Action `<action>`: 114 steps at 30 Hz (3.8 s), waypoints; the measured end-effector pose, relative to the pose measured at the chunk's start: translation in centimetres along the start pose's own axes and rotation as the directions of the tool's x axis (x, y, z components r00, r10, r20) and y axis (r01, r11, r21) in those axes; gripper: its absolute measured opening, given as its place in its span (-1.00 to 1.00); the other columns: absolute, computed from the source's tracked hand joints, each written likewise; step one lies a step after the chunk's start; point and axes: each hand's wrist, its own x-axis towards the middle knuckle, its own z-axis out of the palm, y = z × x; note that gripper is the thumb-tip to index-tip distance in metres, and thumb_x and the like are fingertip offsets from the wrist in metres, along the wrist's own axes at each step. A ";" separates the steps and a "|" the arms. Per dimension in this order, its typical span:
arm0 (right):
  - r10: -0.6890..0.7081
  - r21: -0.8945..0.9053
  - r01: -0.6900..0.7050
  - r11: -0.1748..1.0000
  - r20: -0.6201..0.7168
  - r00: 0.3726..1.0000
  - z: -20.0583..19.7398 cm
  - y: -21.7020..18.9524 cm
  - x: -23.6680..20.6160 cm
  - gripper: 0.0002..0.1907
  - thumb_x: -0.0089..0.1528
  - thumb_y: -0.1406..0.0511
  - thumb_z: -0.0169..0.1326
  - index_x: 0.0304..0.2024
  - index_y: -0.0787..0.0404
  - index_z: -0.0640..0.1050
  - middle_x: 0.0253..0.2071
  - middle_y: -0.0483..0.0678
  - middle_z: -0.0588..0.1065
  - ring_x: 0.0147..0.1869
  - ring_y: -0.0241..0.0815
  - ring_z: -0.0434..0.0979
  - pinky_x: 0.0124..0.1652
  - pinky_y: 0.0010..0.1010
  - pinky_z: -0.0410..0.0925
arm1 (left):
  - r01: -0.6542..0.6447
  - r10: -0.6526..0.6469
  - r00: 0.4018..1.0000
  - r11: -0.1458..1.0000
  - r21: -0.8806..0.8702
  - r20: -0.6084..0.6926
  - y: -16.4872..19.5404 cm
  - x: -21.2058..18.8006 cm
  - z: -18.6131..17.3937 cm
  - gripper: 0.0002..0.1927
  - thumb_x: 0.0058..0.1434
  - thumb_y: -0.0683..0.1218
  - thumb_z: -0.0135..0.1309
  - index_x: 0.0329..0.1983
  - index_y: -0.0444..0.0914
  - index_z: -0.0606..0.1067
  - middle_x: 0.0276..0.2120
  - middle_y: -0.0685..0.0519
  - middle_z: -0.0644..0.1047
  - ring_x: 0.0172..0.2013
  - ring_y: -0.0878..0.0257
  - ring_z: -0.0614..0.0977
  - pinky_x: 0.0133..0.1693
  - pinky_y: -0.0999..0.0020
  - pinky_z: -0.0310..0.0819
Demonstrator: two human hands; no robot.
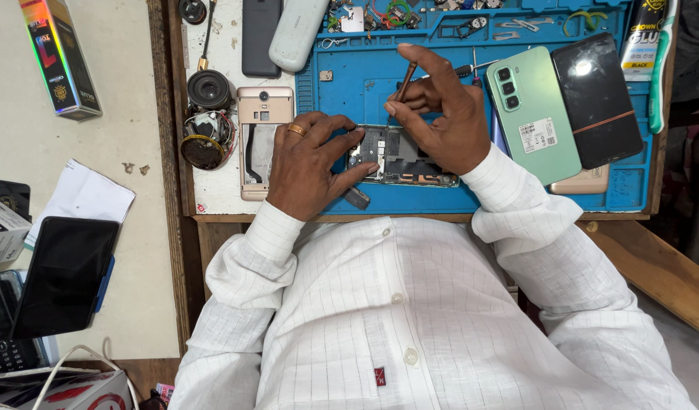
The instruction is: The person repairs a disassembled smartphone on a blue repair mat, using a screwdriver to unscrew and manipulate internal components of the phone body. They reposition the phone chassis, work on its internal board with the screwdriver, and finally roll up their sleeves.
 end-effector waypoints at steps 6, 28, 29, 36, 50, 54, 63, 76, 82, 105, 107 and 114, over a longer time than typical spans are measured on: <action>0.017 0.034 -0.017 0.999 0.013 1.000 -0.2 -0.1 0.0 -0.29 0.43 0.44 0.24 0.49 0.08 0.16 -0.11 0.06 0.67 0.02 -0.14 0.76 0.04 -0.36 0.62 | 0.001 -0.001 1.000 1.000 -0.016 -0.003 0.1 0.2 -0.3 -0.52 0.15 0.24 0.36 -0.02 -0.15 0.68 0.04 0.15 0.57 0.12 0.11 0.46 0.09 0.13 0.24; 0.132 0.479 -0.144 0.866 0.059 0.989 0.8 0.8 -0.4 -0.29 0.34 0.48 0.15 0.44 0.11 0.14 -0.06 0.14 0.60 0.07 -0.14 0.67 0.07 -0.32 0.57 | -0.009 -0.057 0.978 0.950 -0.312 -0.201 0.9 2.0 1.4 -0.80 0.18 0.02 0.34 -0.24 -0.17 0.67 -0.28 0.08 0.60 -0.13 0.12 0.57 -0.03 0.17 0.35; 0.140 0.478 -0.151 0.865 0.059 0.988 0.8 0.9 -0.4 -0.29 0.33 0.48 0.15 0.44 0.11 0.14 -0.06 0.13 0.61 0.06 -0.15 0.67 0.06 -0.32 0.57 | -0.011 -0.056 0.978 0.949 -0.316 -0.202 0.8 2.0 1.5 -0.81 0.19 0.01 0.33 -0.24 -0.17 0.67 -0.27 0.08 0.60 -0.12 0.12 0.57 -0.03 0.19 0.35; 0.100 0.451 -0.099 0.887 0.021 0.995 1.2 1.3 -0.6 -0.30 0.33 0.47 0.16 0.42 0.12 0.15 -0.06 0.12 0.62 0.04 -0.15 0.69 0.07 -0.35 0.56 | 0.003 -0.057 0.980 0.961 -0.275 -0.190 0.5 1.7 2.0 -0.84 0.19 0.00 0.31 -0.26 -0.16 0.67 -0.26 0.10 0.60 -0.10 0.12 0.55 0.00 0.18 0.31; -0.020 0.306 0.025 0.952 -0.018 1.000 1.7 0.9 -0.9 -0.33 0.34 0.48 0.17 0.39 0.14 0.15 -0.06 0.12 0.63 0.06 -0.10 0.71 0.04 -0.33 0.60 | 0.018 -0.083 0.976 0.953 -0.304 -0.200 0.7 1.8 1.9 -0.83 0.19 0.00 0.32 -0.28 -0.18 0.66 -0.26 0.08 0.62 -0.09 0.11 0.57 0.01 0.18 0.32; -0.089 0.256 0.097 0.962 -0.044 0.995 1.8 0.8 -1.0 -0.31 0.35 0.50 0.16 0.41 0.14 0.13 -0.03 0.16 0.59 0.09 -0.07 0.69 0.06 -0.30 0.60 | 0.035 -0.096 0.978 0.951 -0.308 -0.187 0.8 1.6 1.8 -0.82 0.20 -0.01 0.34 -0.27 -0.19 0.65 -0.26 0.06 0.61 -0.10 0.11 0.57 0.02 0.18 0.34; 0.001 0.354 0.009 0.935 -0.027 1.000 1.3 0.4 -1.1 -0.28 0.41 0.51 0.16 0.47 0.08 0.10 0.01 0.16 0.59 0.08 -0.11 0.68 0.11 -0.32 0.59 | 0.032 -0.097 0.976 0.950 -0.312 -0.195 1.2 1.7 1.4 -0.75 0.14 0.03 0.39 -0.23 -0.19 0.66 -0.22 0.08 0.64 -0.08 0.11 0.58 0.02 0.17 0.35; -0.003 0.331 0.016 0.943 -0.040 0.999 1.1 0.4 -1.2 -0.29 0.44 0.51 0.17 0.48 0.05 0.09 -0.03 0.13 0.61 0.06 -0.15 0.70 0.07 -0.38 0.59 | 0.027 -0.100 0.972 0.945 -0.327 -0.210 1.3 1.7 1.0 -0.84 0.23 -0.04 0.35 -0.22 -0.19 0.67 -0.26 0.08 0.63 -0.11 0.14 0.56 0.00 0.19 0.35; -0.034 0.310 0.043 0.950 -0.035 0.999 1.1 0.4 -1.1 -0.28 0.44 0.53 0.17 0.47 0.04 0.10 -0.01 0.13 0.60 0.08 -0.13 0.69 0.08 -0.37 0.61 | 0.022 -0.097 0.972 0.946 -0.324 -0.216 1.4 1.7 1.0 -0.87 0.23 -0.05 0.34 -0.26 -0.18 0.66 -0.27 0.11 0.63 -0.11 0.15 0.56 -0.01 0.20 0.33; -0.063 0.285 0.074 0.956 -0.048 0.997 1.0 0.6 -1.2 -0.27 0.43 0.54 0.19 0.47 0.03 0.10 -0.02 0.12 0.60 0.09 -0.13 0.69 0.08 -0.38 0.61 | 0.020 -0.099 0.973 0.937 -0.349 -0.209 1.2 1.4 1.2 -0.89 0.24 -0.08 0.34 -0.23 -0.19 0.66 -0.25 0.08 0.62 -0.09 0.15 0.58 -0.02 0.22 0.36; -0.076 0.265 0.086 0.960 -0.048 0.996 1.0 0.5 -1.2 -0.28 0.43 0.54 0.19 0.46 0.05 0.11 -0.03 0.13 0.60 0.09 -0.12 0.70 0.07 -0.37 0.62 | 0.012 -0.093 0.972 0.937 -0.349 -0.215 1.1 1.4 1.2 -0.89 0.25 -0.09 0.34 -0.23 -0.19 0.66 -0.25 0.08 0.62 -0.09 0.15 0.57 -0.01 0.22 0.37; -0.120 0.199 0.130 0.971 -0.058 0.991 1.2 0.3 -1.2 -0.27 0.41 0.53 0.21 0.46 0.08 0.12 -0.04 0.12 0.61 0.06 -0.09 0.71 0.04 -0.35 0.63 | 0.013 -0.091 0.976 0.930 -0.369 -0.196 1.2 1.4 1.5 -0.90 0.26 -0.08 0.33 -0.26 -0.19 0.65 -0.27 0.10 0.63 -0.10 0.15 0.56 0.00 0.23 0.37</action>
